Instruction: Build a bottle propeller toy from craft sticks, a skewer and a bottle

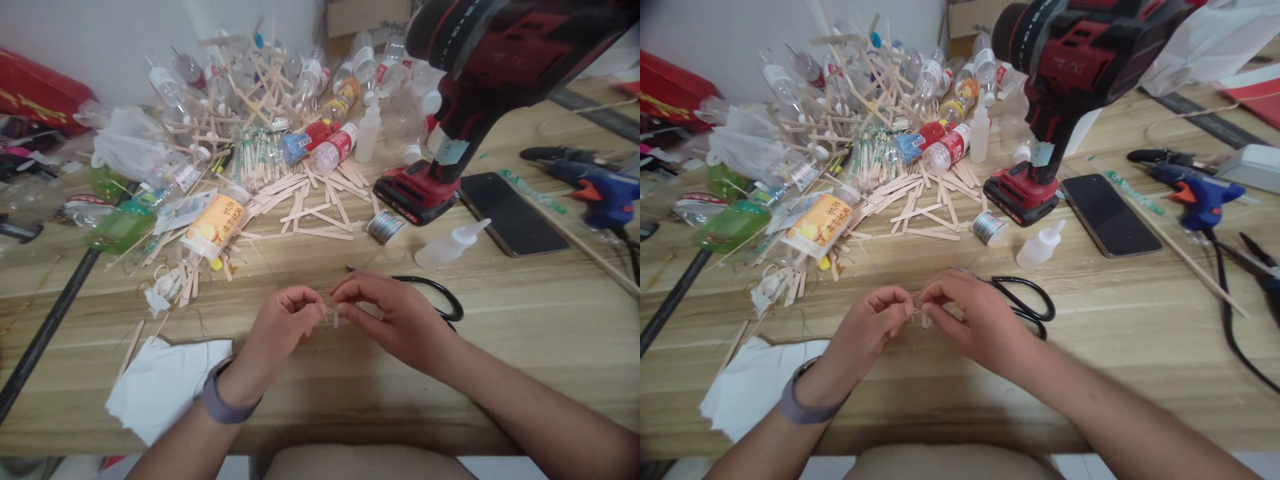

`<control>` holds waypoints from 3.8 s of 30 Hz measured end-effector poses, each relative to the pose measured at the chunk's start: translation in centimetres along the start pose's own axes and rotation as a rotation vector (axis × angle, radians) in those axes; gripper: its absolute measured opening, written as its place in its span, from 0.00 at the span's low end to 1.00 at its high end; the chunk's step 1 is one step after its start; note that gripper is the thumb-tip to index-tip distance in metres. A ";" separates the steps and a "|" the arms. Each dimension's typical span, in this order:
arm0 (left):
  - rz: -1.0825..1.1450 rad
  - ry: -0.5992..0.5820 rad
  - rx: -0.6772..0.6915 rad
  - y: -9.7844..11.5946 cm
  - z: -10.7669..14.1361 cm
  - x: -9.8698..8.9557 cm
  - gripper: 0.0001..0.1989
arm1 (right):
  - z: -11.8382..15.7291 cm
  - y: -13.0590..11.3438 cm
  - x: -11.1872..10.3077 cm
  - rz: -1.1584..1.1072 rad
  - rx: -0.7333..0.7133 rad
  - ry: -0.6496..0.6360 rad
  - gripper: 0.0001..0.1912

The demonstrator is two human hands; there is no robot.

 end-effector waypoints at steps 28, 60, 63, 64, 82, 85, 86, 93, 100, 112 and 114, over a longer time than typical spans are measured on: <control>0.114 0.016 -0.003 -0.1 0.2 0.6 0.08 | 0.6 -1.1 0.4 0.153 -0.181 0.178 0.07; -0.463 0.186 0.297 2.7 2.2 0.0 0.05 | 1.0 -0.1 0.2 -0.044 -0.023 0.200 0.08; -0.459 0.182 0.255 2.4 2.0 0.0 0.04 | 0.9 -0.5 0.3 -0.023 -0.078 0.203 0.09; -0.472 0.185 0.255 2.3 2.0 0.0 0.04 | 0.9 -0.6 0.3 -0.022 -0.089 0.204 0.09; -1.000 0.364 0.642 3.7 3.8 1.3 0.04 | 1.7 -1.1 0.4 0.032 -0.143 0.321 0.11; -0.958 0.342 0.590 3.3 3.8 1.1 0.05 | 1.8 -0.9 0.6 -0.048 -0.116 0.319 0.10; -0.939 0.339 0.568 3.1 3.7 1.0 0.05 | 1.8 -0.8 0.6 -0.077 -0.105 0.323 0.09; -0.866 0.327 0.532 2.8 3.6 0.7 0.05 | 1.5 0.3 0.4 -0.060 0.082 0.288 0.03; -0.866 0.278 0.567 3.3 3.7 1.2 0.05 | 1.1 0.0 0.4 -0.054 0.051 0.229 0.05; -0.605 0.422 0.509 3.1 4.8 -1.0 0.04 | 1.6 0.2 -1.0 -0.050 0.039 0.343 0.07; -0.564 0.389 0.478 2.9 4.5 -0.9 0.04 | 1.7 0.5 -0.9 -0.085 0.049 0.343 0.07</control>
Point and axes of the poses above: each hand's wrist, its own z-axis away from the middle knuckle, its own x-axis out of the palm, y = z × x, the point moved 7 cm from there along -z, towards the middle knuckle, and after that the axes turned 4 degrees about -y, right-handed, at the moved point
